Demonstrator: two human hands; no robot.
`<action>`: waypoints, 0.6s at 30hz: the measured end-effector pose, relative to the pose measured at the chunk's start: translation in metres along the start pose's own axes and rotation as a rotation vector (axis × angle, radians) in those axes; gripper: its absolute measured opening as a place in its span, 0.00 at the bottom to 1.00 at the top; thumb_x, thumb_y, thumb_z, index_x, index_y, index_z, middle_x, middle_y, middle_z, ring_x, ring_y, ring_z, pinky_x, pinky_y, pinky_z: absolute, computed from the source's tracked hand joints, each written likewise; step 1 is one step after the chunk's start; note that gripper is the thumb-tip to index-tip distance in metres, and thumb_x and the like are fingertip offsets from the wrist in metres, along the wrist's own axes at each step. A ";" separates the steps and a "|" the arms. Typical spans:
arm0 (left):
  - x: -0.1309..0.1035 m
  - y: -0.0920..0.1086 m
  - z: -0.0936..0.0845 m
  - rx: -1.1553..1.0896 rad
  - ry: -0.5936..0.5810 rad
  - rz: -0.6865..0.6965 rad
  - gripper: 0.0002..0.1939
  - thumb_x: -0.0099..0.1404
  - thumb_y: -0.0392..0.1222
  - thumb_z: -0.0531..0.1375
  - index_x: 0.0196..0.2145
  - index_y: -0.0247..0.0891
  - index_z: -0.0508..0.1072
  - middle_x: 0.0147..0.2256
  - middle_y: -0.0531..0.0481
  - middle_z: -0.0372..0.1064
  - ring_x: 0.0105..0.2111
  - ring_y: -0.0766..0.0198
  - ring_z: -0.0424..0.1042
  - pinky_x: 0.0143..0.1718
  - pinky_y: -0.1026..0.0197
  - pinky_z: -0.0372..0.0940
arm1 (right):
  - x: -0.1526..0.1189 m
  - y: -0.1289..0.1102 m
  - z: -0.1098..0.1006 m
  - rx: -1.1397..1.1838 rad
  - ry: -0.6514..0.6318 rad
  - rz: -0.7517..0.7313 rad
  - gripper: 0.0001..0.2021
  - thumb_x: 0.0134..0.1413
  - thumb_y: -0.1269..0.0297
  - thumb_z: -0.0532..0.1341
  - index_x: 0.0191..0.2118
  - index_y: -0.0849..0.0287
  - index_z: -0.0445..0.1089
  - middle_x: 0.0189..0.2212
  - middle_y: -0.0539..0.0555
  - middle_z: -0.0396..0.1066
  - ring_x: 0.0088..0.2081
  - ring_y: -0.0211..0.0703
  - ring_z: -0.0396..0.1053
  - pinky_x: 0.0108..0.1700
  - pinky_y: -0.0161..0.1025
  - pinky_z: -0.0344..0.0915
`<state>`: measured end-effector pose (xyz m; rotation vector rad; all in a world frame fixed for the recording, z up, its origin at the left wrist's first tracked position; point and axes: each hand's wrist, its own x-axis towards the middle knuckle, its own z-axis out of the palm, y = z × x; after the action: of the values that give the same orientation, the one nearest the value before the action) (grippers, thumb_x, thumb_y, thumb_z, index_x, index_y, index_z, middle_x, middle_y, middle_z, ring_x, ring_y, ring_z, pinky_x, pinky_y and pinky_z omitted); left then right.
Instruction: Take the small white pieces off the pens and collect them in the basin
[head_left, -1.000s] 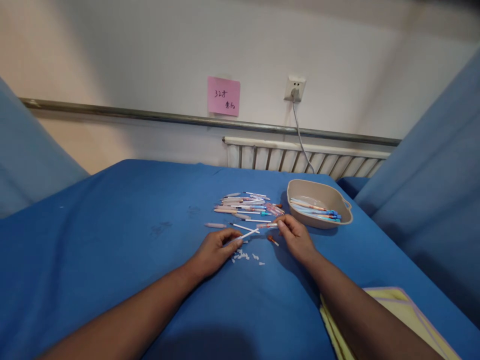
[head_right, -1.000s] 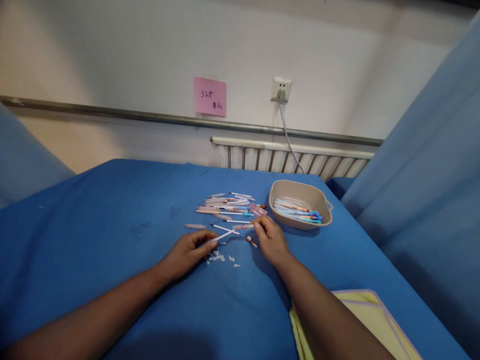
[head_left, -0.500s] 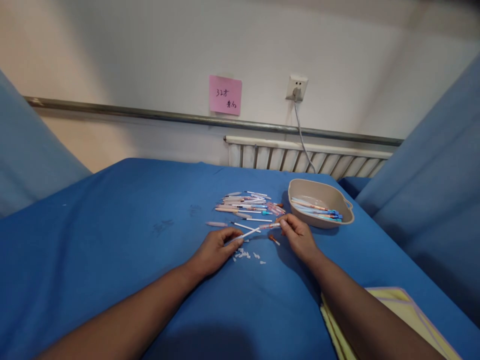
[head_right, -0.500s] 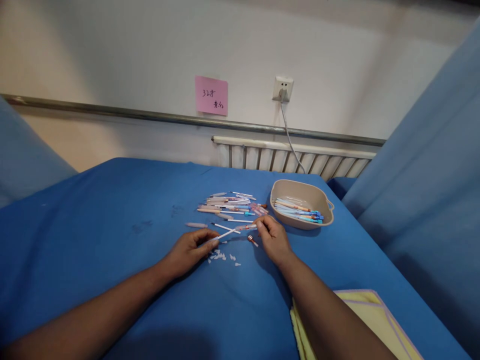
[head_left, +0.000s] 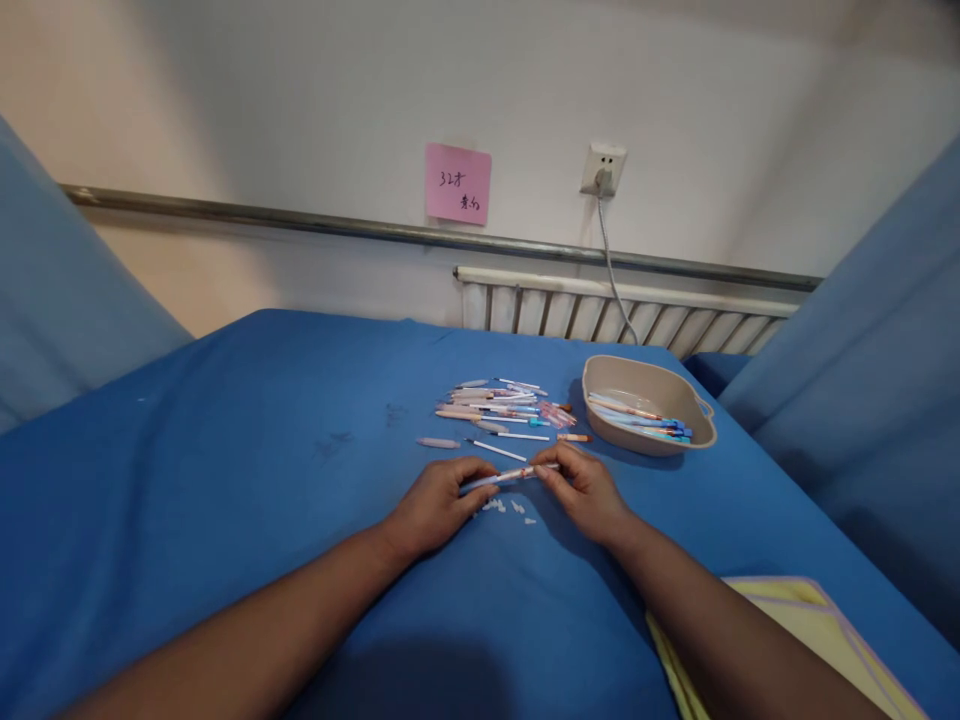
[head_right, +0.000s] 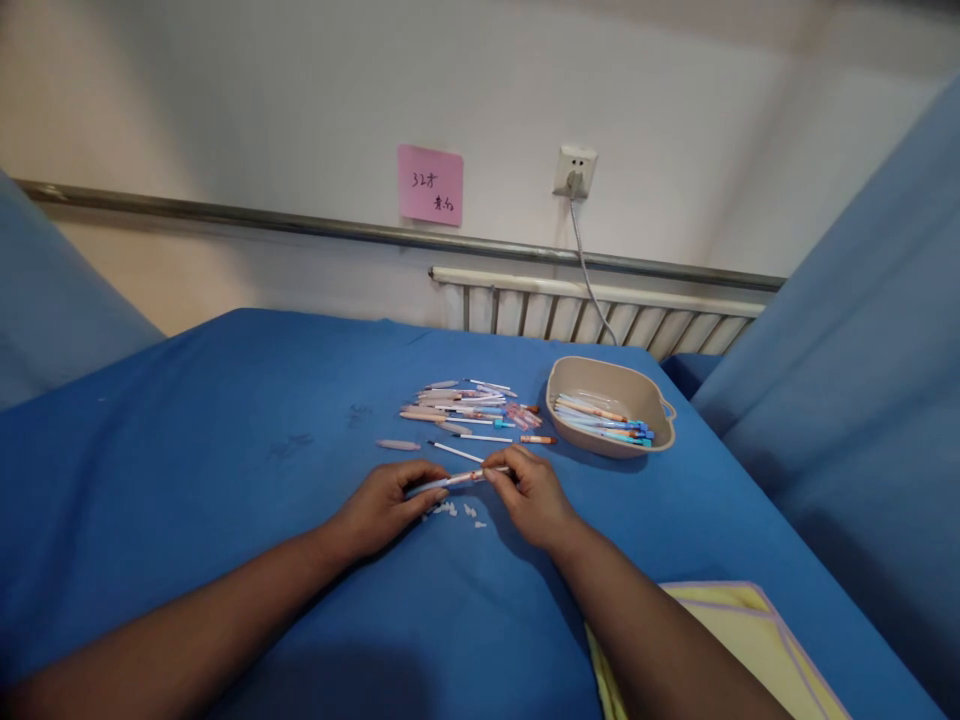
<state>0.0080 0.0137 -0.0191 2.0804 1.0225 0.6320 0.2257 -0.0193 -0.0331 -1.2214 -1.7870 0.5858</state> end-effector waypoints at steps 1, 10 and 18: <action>0.000 0.000 0.000 0.005 0.006 0.006 0.11 0.61 0.44 0.56 0.38 0.40 0.74 0.35 0.51 0.74 0.36 0.61 0.70 0.39 0.63 0.61 | 0.000 -0.001 0.001 0.004 0.000 -0.004 0.08 0.55 0.64 0.55 0.35 0.57 0.71 0.29 0.51 0.69 0.31 0.38 0.65 0.34 0.34 0.60; -0.001 0.004 -0.001 -0.069 -0.029 -0.019 0.12 0.60 0.45 0.56 0.38 0.40 0.76 0.35 0.51 0.75 0.35 0.62 0.70 0.37 0.64 0.62 | -0.001 0.002 0.000 0.032 -0.006 0.017 0.08 0.54 0.62 0.56 0.35 0.57 0.71 0.28 0.51 0.70 0.29 0.38 0.65 0.33 0.34 0.61; -0.001 0.005 -0.002 -0.103 -0.065 -0.014 0.13 0.60 0.45 0.56 0.39 0.39 0.76 0.35 0.51 0.74 0.34 0.62 0.70 0.38 0.65 0.62 | -0.001 -0.002 -0.001 0.024 -0.028 0.000 0.07 0.53 0.63 0.57 0.34 0.56 0.72 0.29 0.51 0.70 0.30 0.39 0.66 0.34 0.35 0.62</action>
<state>0.0084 0.0111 -0.0138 1.9902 0.9473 0.5940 0.2260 -0.0211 -0.0316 -1.2026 -1.7979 0.6249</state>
